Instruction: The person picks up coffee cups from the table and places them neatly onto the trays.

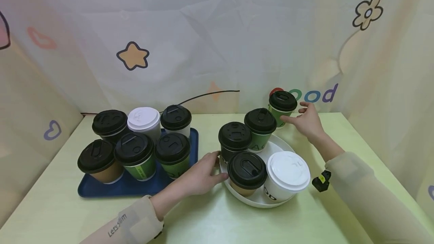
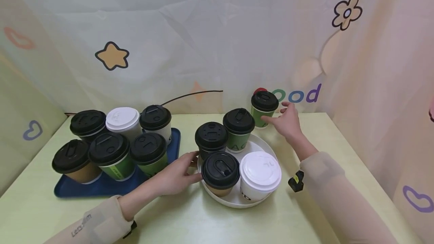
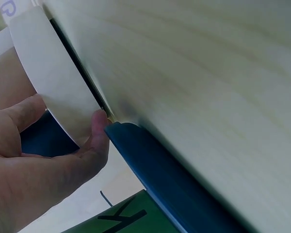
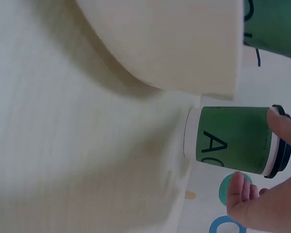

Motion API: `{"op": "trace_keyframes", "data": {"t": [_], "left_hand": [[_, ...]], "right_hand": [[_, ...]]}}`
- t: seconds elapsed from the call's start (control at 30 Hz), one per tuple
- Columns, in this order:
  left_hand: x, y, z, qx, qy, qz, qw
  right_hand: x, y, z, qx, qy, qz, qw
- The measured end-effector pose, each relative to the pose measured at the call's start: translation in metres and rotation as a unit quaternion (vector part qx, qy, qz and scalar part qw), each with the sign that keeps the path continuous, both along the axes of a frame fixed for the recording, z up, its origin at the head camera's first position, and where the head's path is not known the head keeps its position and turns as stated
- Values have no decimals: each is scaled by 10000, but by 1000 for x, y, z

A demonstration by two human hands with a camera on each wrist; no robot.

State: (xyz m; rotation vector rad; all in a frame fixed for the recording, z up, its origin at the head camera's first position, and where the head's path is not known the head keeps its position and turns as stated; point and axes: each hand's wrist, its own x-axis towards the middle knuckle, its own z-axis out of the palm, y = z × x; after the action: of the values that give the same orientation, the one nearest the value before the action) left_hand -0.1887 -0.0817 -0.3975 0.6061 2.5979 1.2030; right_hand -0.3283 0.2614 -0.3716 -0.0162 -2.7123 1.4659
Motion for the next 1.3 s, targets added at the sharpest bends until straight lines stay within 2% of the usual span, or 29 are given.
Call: {"op": "trace_keyframes", "data": {"t": [0.2, 0.3, 0.5, 0.73, 1.0, 1.3], "left_hand": [[1, 0, 1, 17, -46, 21, 10000], [0, 0, 1, 1, -26, 22, 10000], [0, 0, 0, 7, -23, 33, 10000], [-2, 0, -3, -40, -73, 91, 9999], [-1, 0, -1, 5, -52, 93, 9999], [-1, 0, -1, -11, -115, 113, 9999]], "right_hand": [[-16, 7, 0, -558, -322, 726, 9953], [-22, 8, -2, -826, -352, 911, 9918], [-28, 6, -2, -1029, -478, 911, 9894], [-32, 5, -1, -998, -486, 870, 9900], [-28, 11, -3, -680, -388, 950, 9924], [-10, 22, 6, -402, -373, 1186, 9914]]}}
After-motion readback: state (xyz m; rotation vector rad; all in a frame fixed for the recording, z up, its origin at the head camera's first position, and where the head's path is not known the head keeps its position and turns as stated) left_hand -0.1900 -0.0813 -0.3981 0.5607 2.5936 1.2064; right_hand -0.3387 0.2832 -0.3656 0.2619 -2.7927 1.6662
